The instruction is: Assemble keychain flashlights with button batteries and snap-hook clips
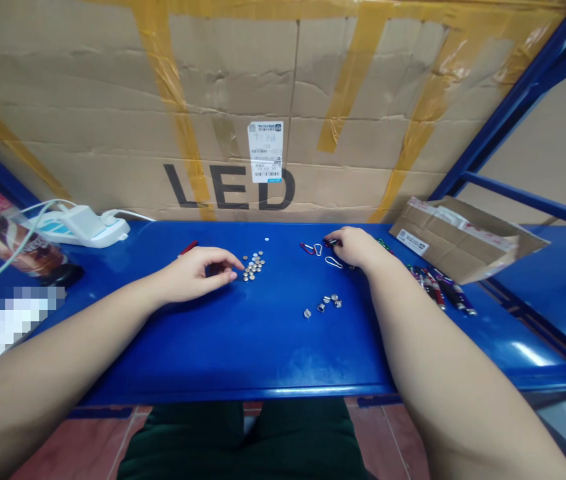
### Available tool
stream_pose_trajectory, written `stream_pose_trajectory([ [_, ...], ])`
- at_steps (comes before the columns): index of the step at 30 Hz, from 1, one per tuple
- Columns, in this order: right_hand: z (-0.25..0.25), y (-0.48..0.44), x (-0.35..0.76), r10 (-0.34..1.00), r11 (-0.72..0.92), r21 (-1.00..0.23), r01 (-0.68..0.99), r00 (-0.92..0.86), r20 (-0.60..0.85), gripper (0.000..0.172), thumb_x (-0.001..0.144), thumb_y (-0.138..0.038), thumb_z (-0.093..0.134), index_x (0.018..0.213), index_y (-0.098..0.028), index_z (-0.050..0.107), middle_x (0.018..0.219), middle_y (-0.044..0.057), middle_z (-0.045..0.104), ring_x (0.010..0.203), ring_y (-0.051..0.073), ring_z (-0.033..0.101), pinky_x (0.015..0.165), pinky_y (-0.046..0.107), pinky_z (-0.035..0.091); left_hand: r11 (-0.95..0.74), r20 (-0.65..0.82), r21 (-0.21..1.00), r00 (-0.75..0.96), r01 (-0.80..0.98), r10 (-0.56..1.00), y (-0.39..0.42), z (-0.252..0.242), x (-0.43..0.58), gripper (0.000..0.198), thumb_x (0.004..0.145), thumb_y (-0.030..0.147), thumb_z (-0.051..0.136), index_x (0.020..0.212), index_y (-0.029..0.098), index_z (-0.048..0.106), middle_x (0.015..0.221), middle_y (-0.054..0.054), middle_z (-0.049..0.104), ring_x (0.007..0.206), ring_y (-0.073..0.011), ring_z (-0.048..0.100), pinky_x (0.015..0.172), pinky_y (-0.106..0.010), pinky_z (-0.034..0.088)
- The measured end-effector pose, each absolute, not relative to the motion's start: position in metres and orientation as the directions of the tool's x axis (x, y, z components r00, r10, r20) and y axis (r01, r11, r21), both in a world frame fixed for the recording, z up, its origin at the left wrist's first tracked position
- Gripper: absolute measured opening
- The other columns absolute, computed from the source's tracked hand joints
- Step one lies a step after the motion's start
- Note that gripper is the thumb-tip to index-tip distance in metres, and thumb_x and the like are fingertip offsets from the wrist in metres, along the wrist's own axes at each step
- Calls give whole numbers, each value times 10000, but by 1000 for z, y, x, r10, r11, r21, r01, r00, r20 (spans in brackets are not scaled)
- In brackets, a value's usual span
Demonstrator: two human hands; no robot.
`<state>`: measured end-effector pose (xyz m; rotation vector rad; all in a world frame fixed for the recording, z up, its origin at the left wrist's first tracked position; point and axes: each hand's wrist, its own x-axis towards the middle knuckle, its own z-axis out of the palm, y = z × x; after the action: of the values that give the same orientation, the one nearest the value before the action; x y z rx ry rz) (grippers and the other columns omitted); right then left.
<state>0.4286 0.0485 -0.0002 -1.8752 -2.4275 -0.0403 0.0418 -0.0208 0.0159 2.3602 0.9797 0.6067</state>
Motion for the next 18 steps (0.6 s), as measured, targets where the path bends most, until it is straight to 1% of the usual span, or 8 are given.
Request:
stream_pose_trajectory([
  [5, 9, 37, 411, 951, 307, -32, 951, -306, 33, 487, 820, -116, 559, 1232, -251, 780, 1259, 36, 761, 1115, 247, 713, 1005, 315, 543, -600, 189, 613, 642, 513, 743, -21, 16, 42, 284, 937, 373, 637, 1133, 206, 756, 1031, -75, 772, 895, -212, 700, 764, -319, 536],
  [9, 15, 28, 401, 946, 325, -26, 946, -325, -1, 441, 827, -139, 561, 1181, -252, 800, 1245, 57, 755, 1111, 264, 708, 981, 333, 543, -598, 185, 612, 642, 517, 744, -21, 16, 42, 279, 935, 368, 635, 1124, 204, 758, 1027, -74, 774, 886, -207, 702, 739, -304, 533],
  [12, 18, 23, 398, 945, 327, -28, 945, -327, -24, 428, 808, -151, 598, 1173, -256, 797, 1185, 67, 763, 1022, 257, 719, 901, 326, 556, -602, 189, 607, 641, 519, 744, -21, 16, 42, 274, 933, 360, 633, 1116, 201, 758, 1024, -73, 776, 889, -206, 704, 730, -298, 531],
  [15, 19, 19, 396, 949, 311, -23, 950, -311, -46, 487, 771, -132, 638, 1220, -266, 773, 1131, 68, 768, 942, 244, 717, 835, 312, 555, -608, 192, 610, 649, 508, 736, -20, 14, 42, 269, 931, 355, 636, 1115, 201, 757, 1033, -73, 775, 887, -203, 706, 726, -294, 529],
  [18, 18, 17, 392, 955, 289, -27, 957, -290, -64, 534, 750, -100, 648, 1248, -260, 757, 1136, 77, 758, 975, 258, 712, 848, 321, 551, -608, 189, 616, 655, 501, 732, -20, 14, 42, 265, 931, 353, 639, 1112, 199, 756, 1036, -75, 774, 882, -203, 707, 708, -289, 520],
])
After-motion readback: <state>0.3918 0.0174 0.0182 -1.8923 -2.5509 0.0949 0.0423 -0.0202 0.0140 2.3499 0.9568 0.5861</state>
